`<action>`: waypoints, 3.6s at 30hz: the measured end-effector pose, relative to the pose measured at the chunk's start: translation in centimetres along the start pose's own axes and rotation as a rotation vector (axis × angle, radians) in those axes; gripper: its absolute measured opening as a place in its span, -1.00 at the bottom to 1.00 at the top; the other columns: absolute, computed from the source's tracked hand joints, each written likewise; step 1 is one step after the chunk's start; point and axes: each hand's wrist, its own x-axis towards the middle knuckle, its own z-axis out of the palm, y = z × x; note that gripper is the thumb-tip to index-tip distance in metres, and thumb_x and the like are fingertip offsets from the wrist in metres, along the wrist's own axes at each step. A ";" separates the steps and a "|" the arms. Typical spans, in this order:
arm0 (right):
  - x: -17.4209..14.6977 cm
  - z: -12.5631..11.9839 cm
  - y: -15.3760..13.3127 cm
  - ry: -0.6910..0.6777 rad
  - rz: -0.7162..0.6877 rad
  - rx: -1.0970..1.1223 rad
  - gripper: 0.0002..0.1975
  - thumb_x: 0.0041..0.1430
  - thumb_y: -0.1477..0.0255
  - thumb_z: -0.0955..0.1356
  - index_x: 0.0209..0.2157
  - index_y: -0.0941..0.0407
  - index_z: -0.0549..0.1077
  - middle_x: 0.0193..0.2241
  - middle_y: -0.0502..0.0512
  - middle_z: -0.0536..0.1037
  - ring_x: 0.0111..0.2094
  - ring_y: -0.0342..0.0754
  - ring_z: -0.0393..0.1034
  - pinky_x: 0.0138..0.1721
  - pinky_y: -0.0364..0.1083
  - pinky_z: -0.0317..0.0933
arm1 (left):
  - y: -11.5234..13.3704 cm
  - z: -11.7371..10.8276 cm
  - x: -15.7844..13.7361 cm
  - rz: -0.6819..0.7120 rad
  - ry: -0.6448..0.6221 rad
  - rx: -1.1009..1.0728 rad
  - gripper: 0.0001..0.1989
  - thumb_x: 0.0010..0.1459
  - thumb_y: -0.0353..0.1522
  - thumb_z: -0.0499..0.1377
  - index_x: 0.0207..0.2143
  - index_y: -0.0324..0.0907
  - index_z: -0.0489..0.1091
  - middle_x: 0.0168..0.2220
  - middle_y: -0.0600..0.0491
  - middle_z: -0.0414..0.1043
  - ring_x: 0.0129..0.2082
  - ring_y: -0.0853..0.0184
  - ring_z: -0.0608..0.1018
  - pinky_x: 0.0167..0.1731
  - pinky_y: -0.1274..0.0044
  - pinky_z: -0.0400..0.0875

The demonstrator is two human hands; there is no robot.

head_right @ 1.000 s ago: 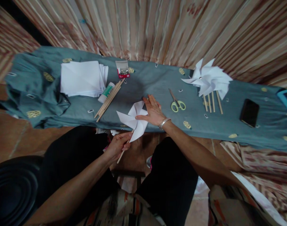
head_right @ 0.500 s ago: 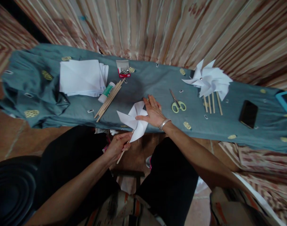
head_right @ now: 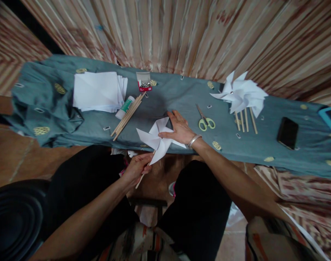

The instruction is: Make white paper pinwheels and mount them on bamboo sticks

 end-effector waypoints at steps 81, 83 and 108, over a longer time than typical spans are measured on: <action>3.0 -1.8 -0.7 -0.205 -0.028 -0.183 0.37 -0.38 -0.03 0.54 0.38 0.16 -0.12 0.40 0.38 -0.18 0.39 0.41 -0.31 0.31 0.36 -0.18 | 0.4 0.0 0.2 -0.018 0.001 0.026 -0.60 -0.31 -0.20 0.47 -0.54 -0.34 0.50 -0.67 0.20 0.17 -0.76 0.68 0.05 -0.69 0.63 -0.30; 2.9 -1.9 -0.9 -0.195 -0.025 -0.153 0.38 -0.36 -0.03 0.54 0.38 0.23 -0.15 0.39 0.41 -0.17 0.39 0.37 -0.33 0.33 0.30 -0.21 | 0.6 0.1 0.1 -0.001 -0.009 0.012 -0.61 -0.30 -0.22 0.46 -0.50 -0.35 0.51 -0.67 0.20 0.18 -0.75 0.67 0.06 -0.70 0.64 -0.30; -2.3 -0.6 -3.5 0.956 0.050 0.871 -0.54 0.10 0.07 0.37 -0.12 0.12 0.52 -0.13 0.20 0.59 -0.14 0.03 0.49 0.00 0.10 0.31 | 7.4 4.1 2.0 0.321 -0.021 -0.023 -0.71 -0.29 -0.30 0.44 -0.43 -0.24 0.59 -0.36 -0.03 0.61 -0.29 0.28 0.58 -0.25 0.54 0.42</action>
